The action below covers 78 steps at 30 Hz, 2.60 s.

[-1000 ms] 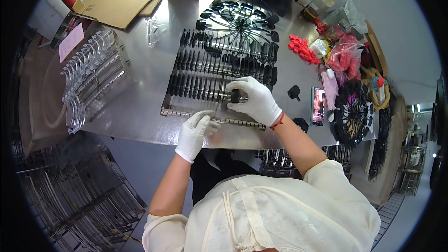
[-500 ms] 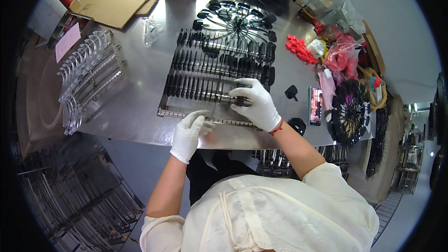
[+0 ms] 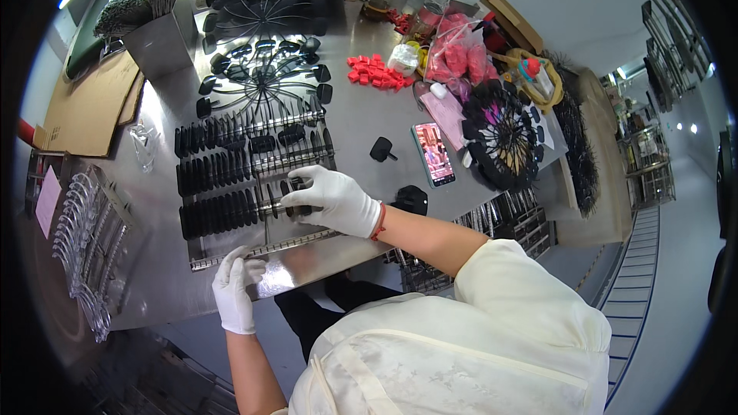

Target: The person assembles black decorative components onto metal racks by hand. They repeatedly pick up individual black pieces, attach them to the rack slots, and occasionally lift the rack to inspect the arrangement.

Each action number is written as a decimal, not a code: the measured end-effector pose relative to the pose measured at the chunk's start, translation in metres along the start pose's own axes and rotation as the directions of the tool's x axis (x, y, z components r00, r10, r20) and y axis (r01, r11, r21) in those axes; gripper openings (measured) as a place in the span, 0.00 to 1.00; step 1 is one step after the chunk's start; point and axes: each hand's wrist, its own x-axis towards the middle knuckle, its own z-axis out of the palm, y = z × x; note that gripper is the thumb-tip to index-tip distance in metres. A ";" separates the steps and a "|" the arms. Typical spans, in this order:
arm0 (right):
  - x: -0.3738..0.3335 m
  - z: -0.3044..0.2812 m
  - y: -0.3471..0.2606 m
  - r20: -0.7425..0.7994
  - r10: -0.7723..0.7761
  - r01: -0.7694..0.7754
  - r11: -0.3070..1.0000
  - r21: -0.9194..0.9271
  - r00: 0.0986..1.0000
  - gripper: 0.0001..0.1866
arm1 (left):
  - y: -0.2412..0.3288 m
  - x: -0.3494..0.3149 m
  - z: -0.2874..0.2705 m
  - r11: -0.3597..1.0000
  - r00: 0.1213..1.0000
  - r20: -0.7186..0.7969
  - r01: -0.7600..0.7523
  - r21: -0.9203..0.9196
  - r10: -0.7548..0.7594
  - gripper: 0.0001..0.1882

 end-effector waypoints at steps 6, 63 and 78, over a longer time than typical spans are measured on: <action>-0.013 -0.021 0.011 0.032 -0.008 0.009 0.999 -0.037 0.999 0.25 | -0.002 -0.002 -0.009 1.000 1.000 -0.004 0.011 -0.008 -0.012 0.18; -0.010 -0.040 -0.061 -0.230 0.312 -0.246 0.930 0.273 0.922 0.42 | 0.098 0.050 -0.035 -0.284 0.742 0.605 -0.537 0.795 0.290 0.41; 0.050 0.009 -0.083 0.214 0.235 -0.102 0.861 -0.498 0.948 0.42 | 0.122 0.101 -0.175 0.997 0.926 -0.372 -0.050 0.067 0.071 0.23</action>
